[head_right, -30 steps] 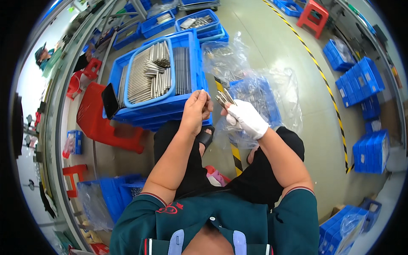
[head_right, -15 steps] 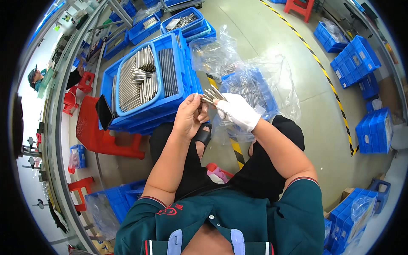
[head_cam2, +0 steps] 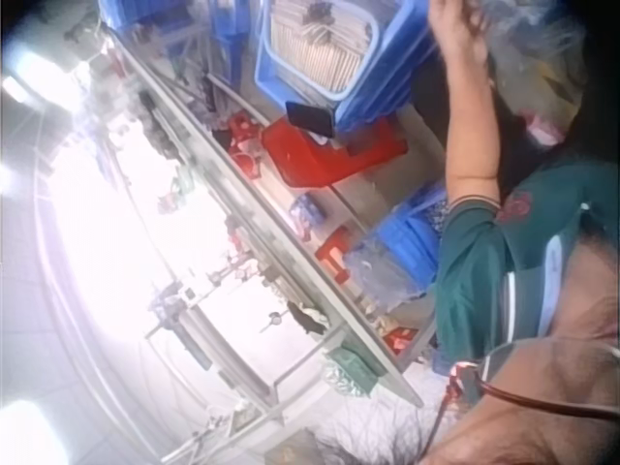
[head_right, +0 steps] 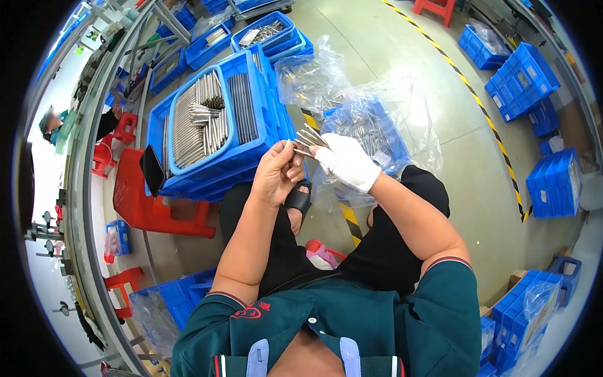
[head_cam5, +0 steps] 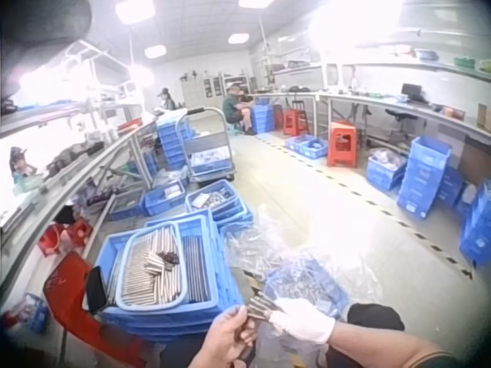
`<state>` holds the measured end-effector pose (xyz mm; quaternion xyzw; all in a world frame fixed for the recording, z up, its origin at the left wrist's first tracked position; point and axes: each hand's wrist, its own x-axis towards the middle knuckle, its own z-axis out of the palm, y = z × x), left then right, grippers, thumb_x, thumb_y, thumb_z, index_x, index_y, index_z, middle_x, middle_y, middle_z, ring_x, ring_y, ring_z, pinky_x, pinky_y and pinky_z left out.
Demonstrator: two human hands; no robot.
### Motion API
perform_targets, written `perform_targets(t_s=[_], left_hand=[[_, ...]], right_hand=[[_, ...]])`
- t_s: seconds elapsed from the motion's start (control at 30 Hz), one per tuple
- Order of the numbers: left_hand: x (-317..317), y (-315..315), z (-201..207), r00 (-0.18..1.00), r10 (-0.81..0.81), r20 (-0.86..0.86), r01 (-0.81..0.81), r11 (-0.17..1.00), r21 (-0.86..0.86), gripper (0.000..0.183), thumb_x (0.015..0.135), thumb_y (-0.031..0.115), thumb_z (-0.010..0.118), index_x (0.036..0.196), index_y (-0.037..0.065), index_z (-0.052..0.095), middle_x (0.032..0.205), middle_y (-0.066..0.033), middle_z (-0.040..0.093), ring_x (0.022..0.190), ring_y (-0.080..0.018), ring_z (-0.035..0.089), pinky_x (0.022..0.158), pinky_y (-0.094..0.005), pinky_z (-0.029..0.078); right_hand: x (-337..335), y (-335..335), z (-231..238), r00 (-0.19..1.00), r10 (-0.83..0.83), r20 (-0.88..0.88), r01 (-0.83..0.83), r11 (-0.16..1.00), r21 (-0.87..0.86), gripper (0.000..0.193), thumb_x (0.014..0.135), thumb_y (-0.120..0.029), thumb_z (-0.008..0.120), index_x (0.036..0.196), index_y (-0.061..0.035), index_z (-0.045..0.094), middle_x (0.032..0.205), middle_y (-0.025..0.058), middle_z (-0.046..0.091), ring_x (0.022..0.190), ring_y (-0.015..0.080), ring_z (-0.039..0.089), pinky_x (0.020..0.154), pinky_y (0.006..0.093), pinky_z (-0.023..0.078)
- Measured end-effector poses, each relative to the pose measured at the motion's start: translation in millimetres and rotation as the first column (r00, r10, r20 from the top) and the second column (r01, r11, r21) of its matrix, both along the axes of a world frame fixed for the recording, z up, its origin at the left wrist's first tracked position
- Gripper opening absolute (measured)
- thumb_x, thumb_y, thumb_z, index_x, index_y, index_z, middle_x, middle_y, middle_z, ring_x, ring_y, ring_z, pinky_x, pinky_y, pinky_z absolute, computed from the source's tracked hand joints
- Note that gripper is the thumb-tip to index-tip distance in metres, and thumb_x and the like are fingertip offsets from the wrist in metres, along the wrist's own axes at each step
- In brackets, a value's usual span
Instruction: The person sits on the floor in a factory setting, handling small metal rods. They pick up rods from a plastic bag, inspect them, and place them into a blue plastic bin. The person repeats this process, transferring rods from the bag to the bin.
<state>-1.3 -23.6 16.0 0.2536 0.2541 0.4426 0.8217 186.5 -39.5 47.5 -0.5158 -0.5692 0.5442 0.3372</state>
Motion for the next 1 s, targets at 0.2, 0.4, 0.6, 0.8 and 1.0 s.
perform_targets(t_s=[0.2, 0.4, 0.6, 0.8, 1.0], left_hand=[[-2, -2, 1, 0.996, 0.034, -0.078, -0.032, 0.999, 0.036, 0.013, 0.093, 0.016, 0.057, 0.094, 0.003, 0.060, 0.069, -0.0032, 0.055, 0.052, -0.0086, 0.044, 0.050, -0.0238, 0.037], [-1, -4, 4, 0.978, 0.083, -0.190, -0.069, 0.995, 0.075, 0.015, 0.089, 0.015, 0.063, 0.095, 0.001, 0.062, 0.071, -0.0048, 0.059, 0.056, -0.0109, 0.050, 0.053, -0.0254, 0.042], [-6, 1, -6, 0.999, -0.030, 0.031, 0.031, 0.999, -0.040, 0.016, 0.091, 0.016, 0.060, 0.097, 0.001, 0.063, 0.075, -0.0060, 0.062, 0.060, -0.0114, 0.054, 0.060, -0.0276, 0.046], [-4, 0, -3, 0.998, -0.050, 0.029, 0.052, 0.997, -0.051, 0.019, 0.095, 0.019, 0.053, 0.100, 0.002, 0.061, 0.076, -0.0056, 0.060, 0.063, -0.0126, 0.052, 0.062, -0.0286, 0.043], [1, -6, -3, 0.998, -0.013, -0.056, 0.012, 1.000, -0.003, 0.019, 0.094, 0.018, 0.055, 0.098, 0.001, 0.062, 0.077, -0.0059, 0.061, 0.063, -0.0120, 0.054, 0.060, -0.0274, 0.045]], right_hand=[[0, 0, 1, 0.986, -0.004, 0.168, -0.023, 0.987, 0.156, 0.024, 0.090, -0.025, 0.056, 0.096, -0.0019, 0.059, 0.074, 0.0127, 0.056, 0.065, 0.0211, 0.052, 0.063, 0.0338, 0.044], [2, -1, 7, 0.974, 0.001, 0.228, -0.060, 0.965, 0.255, 0.025, 0.089, -0.024, 0.054, 0.099, -0.0024, 0.059, 0.080, 0.0170, 0.058, 0.071, 0.0285, 0.056, 0.067, 0.0359, 0.044], [-1, -2, 4, 0.969, -0.032, 0.245, -0.047, 0.949, 0.311, 0.025, 0.089, -0.024, 0.054, 0.103, -0.0037, 0.058, 0.083, 0.0176, 0.060, 0.076, 0.0321, 0.059, 0.069, 0.0373, 0.045], [2, -2, 6, 0.967, -0.031, 0.251, -0.055, 0.943, 0.328, 0.026, 0.089, -0.025, 0.053, 0.104, -0.0042, 0.058, 0.084, 0.0177, 0.060, 0.078, 0.0338, 0.059, 0.069, 0.0383, 0.046], [1, -2, 0, 0.959, -0.045, 0.278, -0.062, 0.929, 0.364, 0.026, 0.089, -0.025, 0.053, 0.104, -0.0048, 0.057, 0.085, 0.0189, 0.060, 0.079, 0.0364, 0.059, 0.069, 0.0404, 0.046]])
